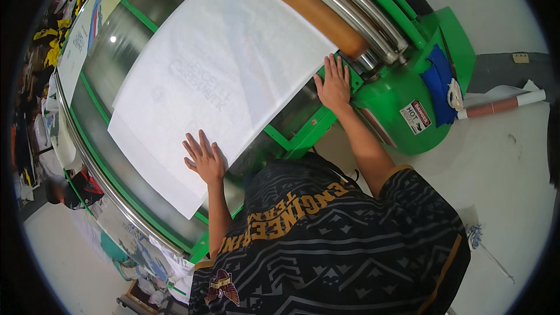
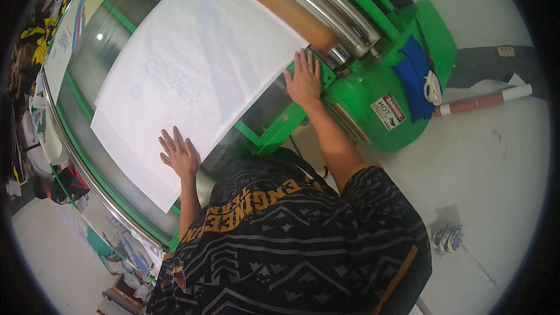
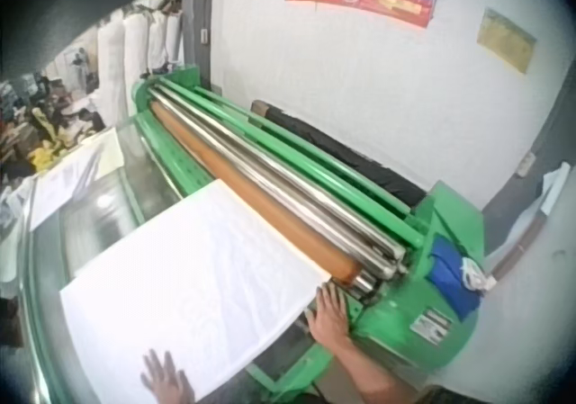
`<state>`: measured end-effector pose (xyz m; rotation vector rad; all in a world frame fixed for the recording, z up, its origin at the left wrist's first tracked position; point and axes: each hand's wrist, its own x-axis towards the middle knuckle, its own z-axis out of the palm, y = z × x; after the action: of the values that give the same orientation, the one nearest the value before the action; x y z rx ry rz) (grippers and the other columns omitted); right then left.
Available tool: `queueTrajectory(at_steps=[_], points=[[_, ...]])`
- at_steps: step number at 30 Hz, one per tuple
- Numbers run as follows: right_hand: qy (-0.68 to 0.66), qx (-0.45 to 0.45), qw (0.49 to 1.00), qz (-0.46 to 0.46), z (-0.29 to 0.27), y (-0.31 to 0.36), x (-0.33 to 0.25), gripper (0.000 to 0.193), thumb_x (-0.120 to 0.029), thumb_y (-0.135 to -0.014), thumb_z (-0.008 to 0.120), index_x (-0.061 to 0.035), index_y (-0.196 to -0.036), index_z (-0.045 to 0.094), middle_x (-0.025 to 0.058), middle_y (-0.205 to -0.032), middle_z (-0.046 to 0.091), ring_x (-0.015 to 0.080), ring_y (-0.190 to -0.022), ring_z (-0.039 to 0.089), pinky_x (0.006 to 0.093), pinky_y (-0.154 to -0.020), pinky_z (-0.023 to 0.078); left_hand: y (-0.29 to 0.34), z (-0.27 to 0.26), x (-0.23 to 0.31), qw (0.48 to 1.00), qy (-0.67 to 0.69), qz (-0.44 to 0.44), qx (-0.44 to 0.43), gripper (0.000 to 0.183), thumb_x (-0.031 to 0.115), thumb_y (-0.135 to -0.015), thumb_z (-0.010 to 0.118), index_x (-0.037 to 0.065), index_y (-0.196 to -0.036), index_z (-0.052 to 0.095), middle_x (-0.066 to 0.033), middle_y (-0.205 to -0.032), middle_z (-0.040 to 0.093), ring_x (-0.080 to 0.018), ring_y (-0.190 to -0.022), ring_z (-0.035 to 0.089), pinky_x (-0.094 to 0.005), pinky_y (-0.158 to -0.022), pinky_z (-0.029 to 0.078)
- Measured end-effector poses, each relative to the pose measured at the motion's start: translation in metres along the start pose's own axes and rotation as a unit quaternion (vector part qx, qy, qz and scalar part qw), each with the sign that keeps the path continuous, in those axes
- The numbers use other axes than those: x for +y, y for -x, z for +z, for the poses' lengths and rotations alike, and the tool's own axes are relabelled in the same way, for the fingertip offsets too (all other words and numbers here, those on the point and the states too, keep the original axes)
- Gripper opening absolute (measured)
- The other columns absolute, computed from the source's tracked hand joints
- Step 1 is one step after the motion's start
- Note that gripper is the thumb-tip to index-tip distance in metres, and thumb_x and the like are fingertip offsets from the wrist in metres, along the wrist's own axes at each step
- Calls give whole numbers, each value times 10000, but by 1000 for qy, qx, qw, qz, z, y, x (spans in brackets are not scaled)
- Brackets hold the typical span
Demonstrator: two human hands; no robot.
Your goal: The person aligns a white t-shirt on a heat press platen, trims excess paper with shears, and feeds the shirt through the press. They then remove the printed shirt, inspect it, and repeat the process with another shirt.
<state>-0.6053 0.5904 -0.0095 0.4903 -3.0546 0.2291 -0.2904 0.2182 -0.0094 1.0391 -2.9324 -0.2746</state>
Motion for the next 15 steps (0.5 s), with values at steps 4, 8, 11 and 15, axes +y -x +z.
queueTrajectory(at_steps=[4,8,11,15], points=[[28,-9,1000,-4,-3,0,6,753,-517,-1190,489,-51,-1772,385,132,-1876,328,368,-1748,243,580,-1423,153,0,5,-3,1000,-4,2,15,647,544,-1180,471,380,-1802,395,-49,-1947,147,-341,-1790,113,-760,-1331,118],[24,-13,1000,2,-9,3,14,738,-504,-1188,500,-50,-1762,407,118,-1873,339,367,-1747,245,581,-1421,166,-1,3,0,1000,-3,4,17,649,551,-1178,471,384,-1800,397,-46,-1946,156,-341,-1789,119,-757,-1332,123],[21,-20,1000,1,-11,3,15,734,-502,-1186,507,-48,-1756,418,121,-1868,347,369,-1744,252,574,-1420,180,0,3,0,1000,-4,1,15,653,552,-1176,476,382,-1801,397,-48,-1946,156,-342,-1789,119,-756,-1332,125],[15,-24,1000,4,-10,3,16,740,-504,-1183,516,-38,-1750,422,136,-1863,352,376,-1740,258,562,-1419,194,0,3,1,1000,-4,1,12,654,543,-1176,479,373,-1802,397,-50,-1947,150,-347,-1789,113,-758,-1333,122]])
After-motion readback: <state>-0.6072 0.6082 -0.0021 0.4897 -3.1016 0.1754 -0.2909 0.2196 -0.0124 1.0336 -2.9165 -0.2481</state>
